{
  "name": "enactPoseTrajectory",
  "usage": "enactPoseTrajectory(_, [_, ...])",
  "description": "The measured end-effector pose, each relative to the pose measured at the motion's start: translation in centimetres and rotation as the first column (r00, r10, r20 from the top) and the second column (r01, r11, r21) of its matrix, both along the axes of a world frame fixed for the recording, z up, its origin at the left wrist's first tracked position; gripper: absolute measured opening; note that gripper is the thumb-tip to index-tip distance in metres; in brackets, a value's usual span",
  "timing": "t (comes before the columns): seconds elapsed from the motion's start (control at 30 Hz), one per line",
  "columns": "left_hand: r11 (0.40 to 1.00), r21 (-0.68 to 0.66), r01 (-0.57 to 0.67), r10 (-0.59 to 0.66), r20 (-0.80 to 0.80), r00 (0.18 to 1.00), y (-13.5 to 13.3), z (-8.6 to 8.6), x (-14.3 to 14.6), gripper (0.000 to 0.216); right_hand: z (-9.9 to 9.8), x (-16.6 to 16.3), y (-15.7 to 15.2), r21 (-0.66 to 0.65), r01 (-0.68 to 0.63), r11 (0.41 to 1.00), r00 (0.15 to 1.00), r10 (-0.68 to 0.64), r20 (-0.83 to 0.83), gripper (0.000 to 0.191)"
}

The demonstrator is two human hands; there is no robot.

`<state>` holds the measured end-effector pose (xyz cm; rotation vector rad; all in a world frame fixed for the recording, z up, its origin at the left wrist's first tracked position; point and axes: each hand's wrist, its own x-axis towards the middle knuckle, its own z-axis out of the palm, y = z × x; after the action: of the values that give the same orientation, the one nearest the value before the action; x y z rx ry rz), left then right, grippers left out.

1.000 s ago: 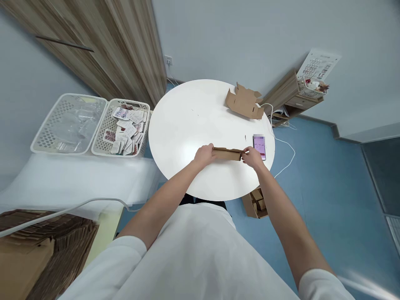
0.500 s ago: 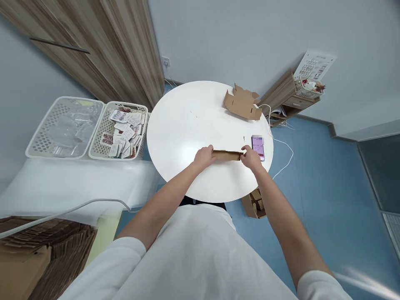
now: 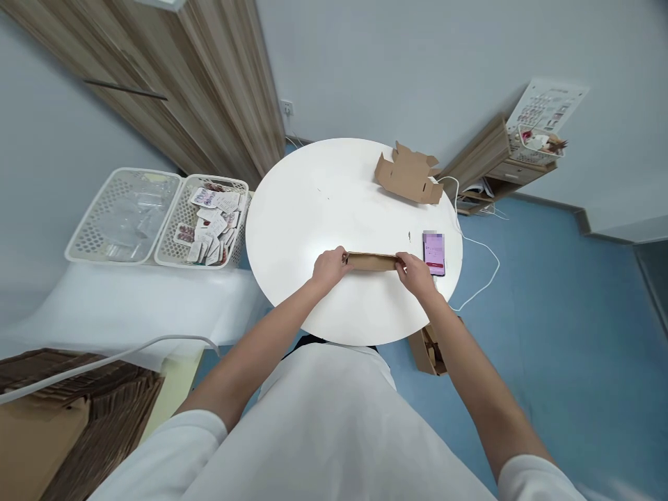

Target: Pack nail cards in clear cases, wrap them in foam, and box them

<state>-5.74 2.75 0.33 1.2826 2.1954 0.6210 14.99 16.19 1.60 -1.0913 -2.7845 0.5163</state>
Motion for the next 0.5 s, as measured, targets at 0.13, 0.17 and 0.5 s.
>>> enactPoseTrajectory(0.13, [0.993,0.068,-0.1,0.096,0.049,0.994,0.0,0.0,0.0,0.025,-0.7,0.1,0.5,-0.144,-0.027,0.989,0.985,0.002,-0.174,0.031])
enactPoseTrajectory(0.17, [0.989,0.072,-0.127,0.121,0.082,0.989,0.0,0.0,0.0,0.026,-0.9,0.1,0.6,-0.168,-0.03,0.985,0.98,-0.004,-0.198,0.031])
enactPoseTrajectory(0.5, [0.985,0.003,-0.171,0.167,0.199,0.966,0.7,0.1,-0.3,0.031,-1.3,-0.2,2.1,-0.241,-0.099,0.966,0.97,0.04,-0.24,0.034])
